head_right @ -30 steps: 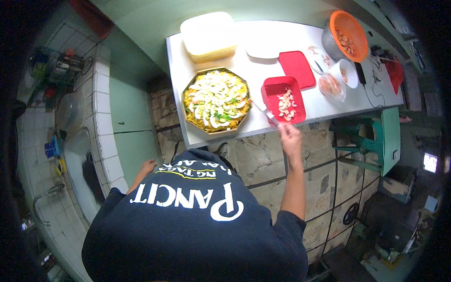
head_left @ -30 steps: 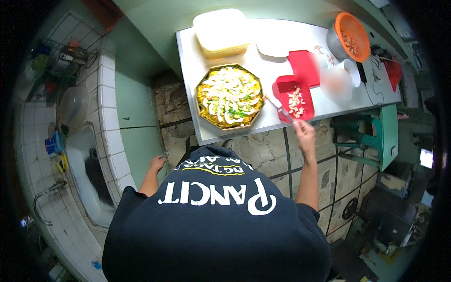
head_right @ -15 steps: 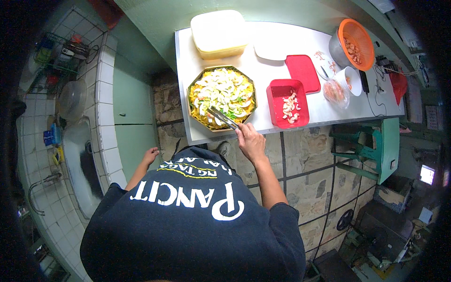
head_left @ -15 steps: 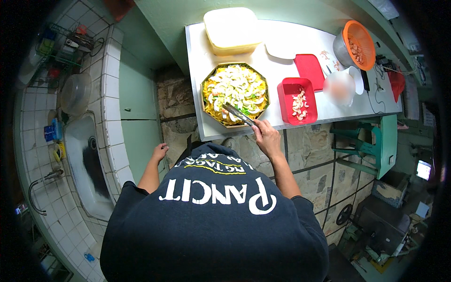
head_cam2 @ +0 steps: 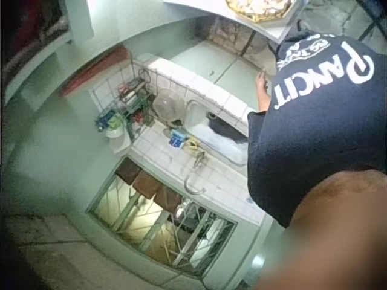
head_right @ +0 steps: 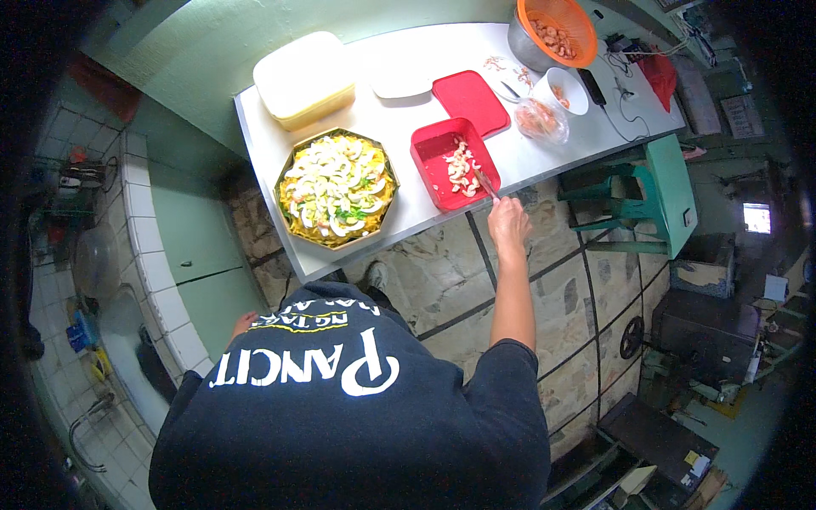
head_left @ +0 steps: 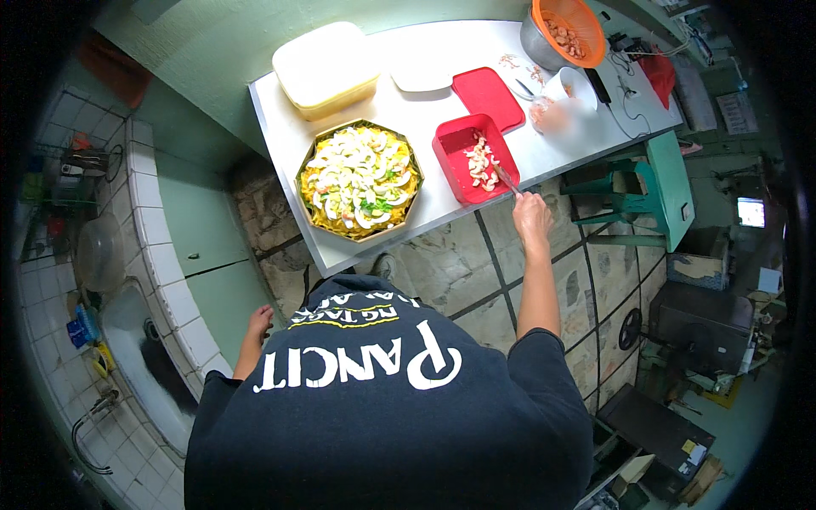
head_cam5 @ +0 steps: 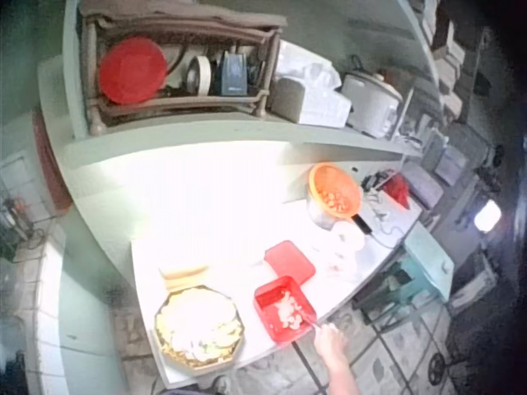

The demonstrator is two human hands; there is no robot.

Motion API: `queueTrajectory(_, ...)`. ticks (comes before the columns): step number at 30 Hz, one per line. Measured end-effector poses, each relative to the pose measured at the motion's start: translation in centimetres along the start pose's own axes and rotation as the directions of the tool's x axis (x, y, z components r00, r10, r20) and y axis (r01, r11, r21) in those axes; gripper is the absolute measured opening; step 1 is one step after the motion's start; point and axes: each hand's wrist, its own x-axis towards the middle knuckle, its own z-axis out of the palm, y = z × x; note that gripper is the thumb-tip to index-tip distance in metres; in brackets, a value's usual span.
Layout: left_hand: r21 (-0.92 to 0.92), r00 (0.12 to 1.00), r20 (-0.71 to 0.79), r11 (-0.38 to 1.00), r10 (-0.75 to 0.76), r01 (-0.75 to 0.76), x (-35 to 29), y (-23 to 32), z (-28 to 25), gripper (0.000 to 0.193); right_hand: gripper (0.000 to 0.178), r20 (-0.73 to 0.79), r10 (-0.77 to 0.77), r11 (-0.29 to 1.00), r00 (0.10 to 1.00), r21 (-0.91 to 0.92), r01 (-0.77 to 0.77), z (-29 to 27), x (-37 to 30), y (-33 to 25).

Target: The person adds chopped onions and cooked meat to a large octagonal dish containing a yellow base and sliced vegetables. They use a spoon to transfer ingredients from containers and a red tray onto the dish, then carry the dish to another counter.

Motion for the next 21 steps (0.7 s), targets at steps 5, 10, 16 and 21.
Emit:
queueTrajectory(5,-0.124,0.996,-0.019,0.988,0.087,-0.089,2.2,0.0,-1.0,0.046,0.028,-0.046,-0.027,0.995,0.999,0.095,0.032,2.8,2.0,0.0)
queueTrajectory(10,-0.097,0.997,-0.059,0.994,0.039,-0.045,-1.9,4.7,-0.3,0.045,0.019,-0.225,-0.178,0.936,0.958,0.263,0.235,-0.4,-1.6,-1.0)
queueTrajectory(16,-0.098,0.999,-0.038,0.995,0.002,-0.006,-0.6,1.5,0.2,0.045,0.021,-0.246,-0.511,0.788,0.824,0.249,0.563,-0.4,-8.9,-7.3)
queueTrajectory(21,-0.134,1.000,-0.007,0.991,-0.009,0.008,1.3,-1.5,0.6,0.046,0.026,-0.186,-0.675,0.727,0.714,-0.003,0.686,0.2,-10.4,-8.8)
